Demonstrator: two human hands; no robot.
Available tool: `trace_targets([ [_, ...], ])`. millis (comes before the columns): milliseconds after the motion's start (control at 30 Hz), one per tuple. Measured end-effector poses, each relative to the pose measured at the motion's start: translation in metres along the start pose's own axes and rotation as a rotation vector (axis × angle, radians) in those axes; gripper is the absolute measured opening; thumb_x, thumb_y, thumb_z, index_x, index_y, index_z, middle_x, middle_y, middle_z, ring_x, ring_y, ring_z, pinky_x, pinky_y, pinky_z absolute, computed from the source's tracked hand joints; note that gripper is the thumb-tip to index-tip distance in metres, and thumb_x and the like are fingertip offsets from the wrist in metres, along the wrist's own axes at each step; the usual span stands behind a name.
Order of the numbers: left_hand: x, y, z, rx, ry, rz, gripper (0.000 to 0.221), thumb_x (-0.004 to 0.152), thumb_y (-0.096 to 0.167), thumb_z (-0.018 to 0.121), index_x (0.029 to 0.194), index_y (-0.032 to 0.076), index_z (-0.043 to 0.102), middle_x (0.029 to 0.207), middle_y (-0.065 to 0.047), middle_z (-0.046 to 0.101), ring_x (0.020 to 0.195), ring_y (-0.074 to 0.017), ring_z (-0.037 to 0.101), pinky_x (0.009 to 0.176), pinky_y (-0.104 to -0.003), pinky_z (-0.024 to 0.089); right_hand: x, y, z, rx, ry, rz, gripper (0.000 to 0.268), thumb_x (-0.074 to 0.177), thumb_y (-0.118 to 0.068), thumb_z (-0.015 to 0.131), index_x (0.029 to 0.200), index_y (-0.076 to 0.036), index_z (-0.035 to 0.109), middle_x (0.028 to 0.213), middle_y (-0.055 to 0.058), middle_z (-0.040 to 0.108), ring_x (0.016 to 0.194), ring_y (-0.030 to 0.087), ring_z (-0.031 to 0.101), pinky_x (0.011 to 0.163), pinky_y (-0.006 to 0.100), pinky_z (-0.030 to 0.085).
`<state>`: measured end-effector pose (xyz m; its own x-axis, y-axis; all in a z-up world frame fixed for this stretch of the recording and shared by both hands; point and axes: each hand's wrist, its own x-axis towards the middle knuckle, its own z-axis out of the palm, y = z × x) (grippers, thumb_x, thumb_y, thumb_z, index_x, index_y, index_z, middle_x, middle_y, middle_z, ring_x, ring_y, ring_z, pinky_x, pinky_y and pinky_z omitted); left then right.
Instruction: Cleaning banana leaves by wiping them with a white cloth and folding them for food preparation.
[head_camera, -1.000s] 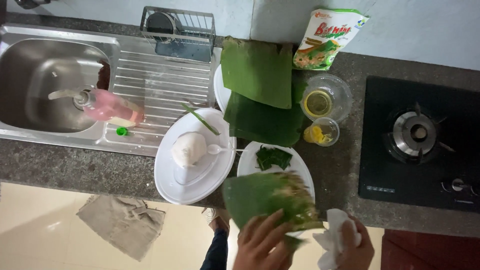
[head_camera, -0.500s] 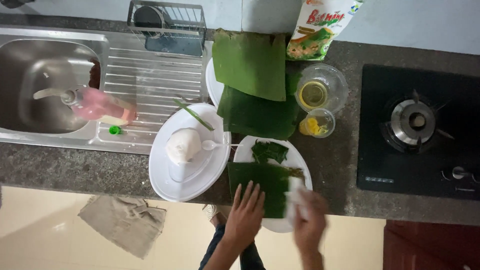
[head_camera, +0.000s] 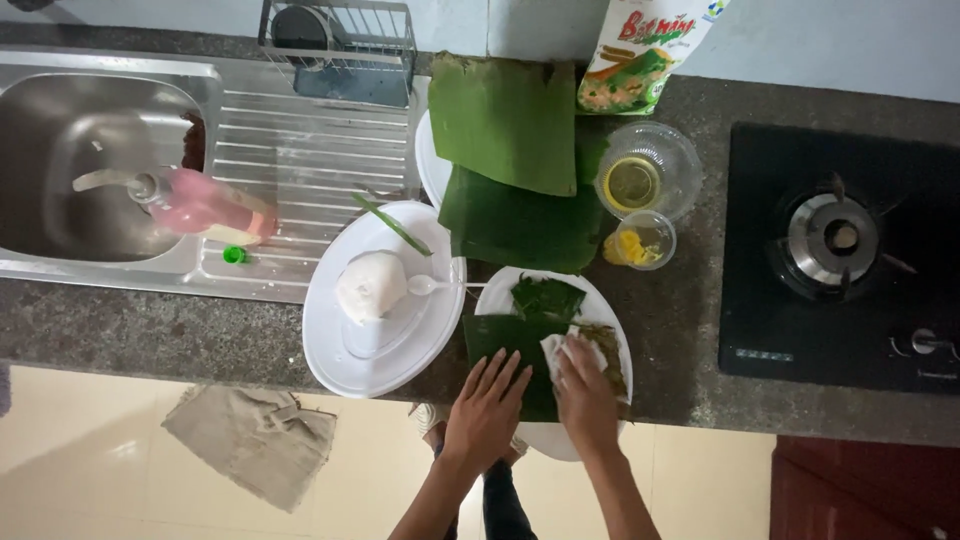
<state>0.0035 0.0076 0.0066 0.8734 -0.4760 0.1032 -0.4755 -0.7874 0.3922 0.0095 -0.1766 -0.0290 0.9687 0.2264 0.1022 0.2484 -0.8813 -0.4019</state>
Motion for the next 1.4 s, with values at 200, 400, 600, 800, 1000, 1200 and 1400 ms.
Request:
trace_targets([
  [200,0.005,0.002,0.001,0.06,-0.004,-0.051,0.056,0.082,0.027,0.057,0.131,0.003,0.047,0.139,-0.014,0.043,0.134,-0.0308,0.031,0.112,-0.047,0.017,-0.007,-0.002,-0.025,0.028,0.269,0.137,0.036,0.088,0.004,0.054,0.123,-0.003,0.057,0.134,0.011,0.05,0.123,0.027,0.05,0.091,0.036,0.05],
  [400,0.01,-0.003,-0.014,-0.059,0.039,-0.118,0.065,0.083,0.034,0.052,0.137,0.002,0.038,0.143,-0.011,0.039,0.137,-0.0298,0.025,0.112,-0.054,0.009,0.021,-0.057,-0.001,0.205,-0.012,0.043,0.038,0.093,-0.018,0.047,0.126,0.0,0.049,0.14,0.018,0.04,0.134,0.037,0.032,0.103,0.045,0.035],
  [600,0.008,-0.012,-0.012,0.027,-0.022,-0.121,0.075,0.08,0.043,0.059,0.137,0.001,0.036,0.142,-0.011,0.039,0.136,-0.0261,0.027,0.111,-0.055,0.008,0.001,-0.012,0.002,0.02,-0.056,0.077,0.042,0.09,-0.009,0.049,0.131,-0.003,0.045,0.142,0.015,0.037,0.135,0.033,0.03,0.1,0.044,0.038],
  [800,0.009,-0.01,-0.015,0.031,-0.046,-0.137,0.072,0.081,0.044,0.058,0.136,0.002,0.038,0.142,-0.011,0.039,0.136,-0.0271,0.027,0.111,-0.056,0.007,-0.007,-0.007,-0.011,-0.108,0.075,0.13,0.032,0.086,-0.001,0.053,0.118,0.001,0.058,0.133,0.015,0.05,0.128,0.03,0.045,0.096,0.037,0.045],
  [1000,0.009,-0.009,-0.016,-0.002,0.08,-0.116,0.052,0.086,0.028,0.052,0.133,0.007,0.044,0.137,-0.009,0.046,0.136,-0.0284,0.028,0.11,-0.057,0.009,0.043,-0.085,-0.017,0.646,-0.197,0.433,0.045,0.097,-0.026,0.026,0.136,-0.007,0.037,0.145,0.013,0.033,0.138,0.025,0.024,0.112,0.035,0.017],
  [1200,0.008,-0.014,-0.016,-0.016,0.033,-0.147,0.064,0.084,0.042,0.057,0.134,0.005,0.043,0.139,-0.011,0.042,0.134,-0.0244,0.03,0.11,-0.056,0.011,-0.003,0.005,0.008,0.075,-0.002,0.07,0.044,0.089,-0.002,0.046,0.132,0.0,0.04,0.142,0.021,0.035,0.135,0.034,0.031,0.108,0.04,0.029],
  [1400,0.005,-0.011,-0.005,0.086,0.039,-0.15,0.061,0.086,0.042,0.055,0.134,0.006,0.043,0.138,-0.013,0.043,0.134,-0.0276,0.031,0.111,-0.055,0.012,0.002,-0.019,-0.01,0.199,0.338,-0.091,0.034,0.084,0.012,0.051,0.115,-0.002,0.055,0.133,0.017,0.049,0.129,0.034,0.043,0.107,0.043,0.039],
])
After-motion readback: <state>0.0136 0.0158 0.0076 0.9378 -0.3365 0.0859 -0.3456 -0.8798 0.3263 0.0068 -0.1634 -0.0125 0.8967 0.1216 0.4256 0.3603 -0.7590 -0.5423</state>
